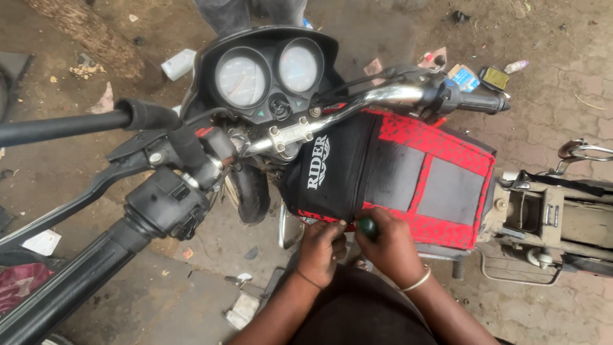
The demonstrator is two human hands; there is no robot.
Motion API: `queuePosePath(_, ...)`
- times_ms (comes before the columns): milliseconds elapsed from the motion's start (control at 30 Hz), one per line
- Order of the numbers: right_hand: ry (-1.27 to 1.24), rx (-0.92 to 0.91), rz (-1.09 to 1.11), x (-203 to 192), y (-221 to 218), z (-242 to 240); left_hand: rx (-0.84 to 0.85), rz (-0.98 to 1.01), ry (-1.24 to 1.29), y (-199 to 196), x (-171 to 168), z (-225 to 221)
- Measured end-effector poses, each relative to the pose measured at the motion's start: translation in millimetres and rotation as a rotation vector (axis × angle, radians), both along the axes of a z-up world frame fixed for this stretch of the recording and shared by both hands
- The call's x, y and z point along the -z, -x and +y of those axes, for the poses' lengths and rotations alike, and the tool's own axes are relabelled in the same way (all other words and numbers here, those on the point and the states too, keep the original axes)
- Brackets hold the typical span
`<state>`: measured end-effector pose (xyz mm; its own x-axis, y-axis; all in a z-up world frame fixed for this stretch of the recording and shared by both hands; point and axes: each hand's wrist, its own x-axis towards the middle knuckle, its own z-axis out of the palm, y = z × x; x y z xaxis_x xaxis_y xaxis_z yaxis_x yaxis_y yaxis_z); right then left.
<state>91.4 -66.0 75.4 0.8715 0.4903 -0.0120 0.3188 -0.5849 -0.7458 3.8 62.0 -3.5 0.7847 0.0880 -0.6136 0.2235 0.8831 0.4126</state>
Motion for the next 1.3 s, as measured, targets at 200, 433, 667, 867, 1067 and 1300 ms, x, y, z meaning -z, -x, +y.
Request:
queuePosePath(200,0.076,0.000,0.063,-2,-8,2,0.070,-0.055,-0.063,2,3,1)
queuePosePath(433,0.182,0.092,0.474,-20,-30,16,0.064,-0.042,-0.076,0,-6,-4)
queuePosePath(667,0.215,0.112,0.658,-22,-35,28,0.077,-0.051,-0.200,1,5,-3)
queuePosePath(867,0.325,0.117,0.342,-1,-37,22,-0.035,-0.211,-0.510,5,27,-14)
queuePosePath(1067,0.075,0.114,0.520,5,-37,-18,0.008,-0.070,-0.170,9,1,-8)
queuePosePath(1300,0.081,0.207,0.576,-29,-3,-25,-0.180,-0.019,-1.486,17,-61,8)
